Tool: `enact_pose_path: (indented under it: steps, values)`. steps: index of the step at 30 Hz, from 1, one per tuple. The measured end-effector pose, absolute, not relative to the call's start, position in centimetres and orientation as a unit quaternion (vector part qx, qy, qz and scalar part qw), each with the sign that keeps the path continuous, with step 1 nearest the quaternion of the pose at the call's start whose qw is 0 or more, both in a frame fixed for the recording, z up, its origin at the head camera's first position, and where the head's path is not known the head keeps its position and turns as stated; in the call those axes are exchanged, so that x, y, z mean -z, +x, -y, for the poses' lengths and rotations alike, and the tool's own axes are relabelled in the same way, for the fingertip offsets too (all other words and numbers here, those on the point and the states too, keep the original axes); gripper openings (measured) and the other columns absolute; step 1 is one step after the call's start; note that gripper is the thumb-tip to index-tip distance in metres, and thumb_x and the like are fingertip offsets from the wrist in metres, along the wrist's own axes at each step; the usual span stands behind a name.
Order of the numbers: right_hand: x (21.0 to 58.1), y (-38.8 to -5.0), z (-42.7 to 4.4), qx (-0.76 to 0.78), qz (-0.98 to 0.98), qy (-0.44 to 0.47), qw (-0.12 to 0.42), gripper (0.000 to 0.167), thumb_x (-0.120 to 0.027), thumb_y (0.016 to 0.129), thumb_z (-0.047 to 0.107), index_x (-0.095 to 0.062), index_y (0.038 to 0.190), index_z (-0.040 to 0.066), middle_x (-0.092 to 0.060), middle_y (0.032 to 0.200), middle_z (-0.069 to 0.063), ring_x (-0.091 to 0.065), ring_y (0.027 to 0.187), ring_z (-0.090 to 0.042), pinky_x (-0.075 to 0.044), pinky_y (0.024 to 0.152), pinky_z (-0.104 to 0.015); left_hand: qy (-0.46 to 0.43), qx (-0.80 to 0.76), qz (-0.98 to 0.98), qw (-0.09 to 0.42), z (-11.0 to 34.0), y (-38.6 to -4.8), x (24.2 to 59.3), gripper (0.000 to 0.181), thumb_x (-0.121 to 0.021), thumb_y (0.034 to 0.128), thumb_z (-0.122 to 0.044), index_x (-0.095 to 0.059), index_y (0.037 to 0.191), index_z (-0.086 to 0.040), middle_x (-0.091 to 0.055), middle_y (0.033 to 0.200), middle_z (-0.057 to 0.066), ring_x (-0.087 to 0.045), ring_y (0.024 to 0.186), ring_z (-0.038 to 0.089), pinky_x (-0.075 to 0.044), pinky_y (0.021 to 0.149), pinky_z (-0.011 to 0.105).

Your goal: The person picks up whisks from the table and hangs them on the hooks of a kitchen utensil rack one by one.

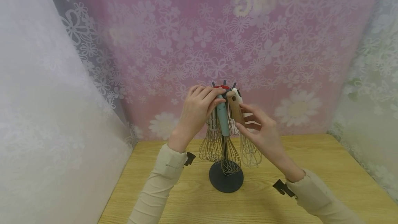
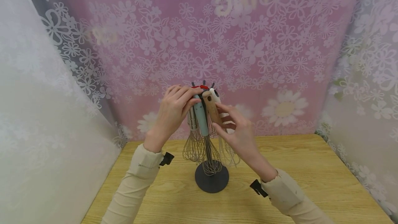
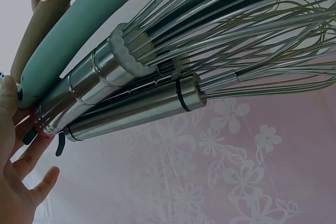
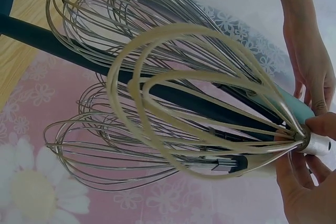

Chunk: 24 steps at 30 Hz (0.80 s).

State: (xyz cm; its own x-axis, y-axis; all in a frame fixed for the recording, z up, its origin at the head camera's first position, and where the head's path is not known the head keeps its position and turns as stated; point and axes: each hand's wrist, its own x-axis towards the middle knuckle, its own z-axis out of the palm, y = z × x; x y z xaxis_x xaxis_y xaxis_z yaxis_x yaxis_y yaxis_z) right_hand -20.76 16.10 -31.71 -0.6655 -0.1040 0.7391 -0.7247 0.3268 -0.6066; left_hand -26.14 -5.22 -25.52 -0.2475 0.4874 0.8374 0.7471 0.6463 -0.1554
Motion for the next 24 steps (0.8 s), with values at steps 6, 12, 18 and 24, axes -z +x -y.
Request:
enact_pose_path:
  steps: [6, 12, 18, 24]
  values:
    - [31.84, -21.03, -15.83, -0.503, 0.759, 0.269, 0.314, 0.058, -0.077, 0.086, -0.007, -0.060, 0.140, 0.006, -0.065, 0.121, -0.016, -0.068, 0.090, -0.013, -0.058, 0.079, -0.019, -0.399, 0.140, 0.775, 0.469, 5.19, -26.17, 25.54, 0.028, -0.066, 0.0983, -0.031, -0.073, 0.119, -0.014, -0.074, 0.107, 0.001, -0.064, 0.094, 0.020, -0.046, 0.100, 0.039]
    - [32.34, -21.23, -15.59, -0.487, 0.763, 0.272, 0.327, 0.061, -0.077, 0.085, -0.006, -0.058, 0.142, 0.006, -0.065, 0.120, -0.017, -0.071, 0.090, -0.027, -0.057, 0.078, -0.016, -0.402, 0.141, 0.775, 0.467, 5.19, -26.10, 25.52, 0.027, -0.065, 0.0987, -0.030, -0.073, 0.120, -0.014, -0.074, 0.106, 0.001, -0.064, 0.095, 0.021, -0.045, 0.101, 0.039]
    - [32.63, -21.37, -15.55, -0.461, 0.763, 0.277, 0.358, 0.062, -0.080, 0.082, -0.006, -0.060, 0.140, 0.005, -0.068, 0.113, -0.016, -0.071, 0.086, -0.029, -0.057, 0.074, -0.016, -0.402, 0.139, 0.774, 0.469, 5.22, -26.13, 25.52, 0.028, -0.065, 0.0987, -0.030, -0.073, 0.119, -0.013, -0.074, 0.107, 0.002, -0.064, 0.095, 0.020, -0.045, 0.102, 0.039]
    - [32.57, -21.29, -15.68, -0.448, 0.758, 0.287, 0.378, 0.063, -0.082, 0.080, -0.006, -0.062, 0.138, 0.007, -0.069, 0.110, -0.012, -0.071, 0.081, -0.025, -0.059, 0.070, -0.019, -0.401, 0.136, 0.774, 0.471, 5.25, -26.22, 25.65, 0.029, -0.065, 0.0992, -0.032, -0.072, 0.121, -0.014, -0.074, 0.109, 0.001, -0.064, 0.095, 0.020, -0.045, 0.101, 0.038]
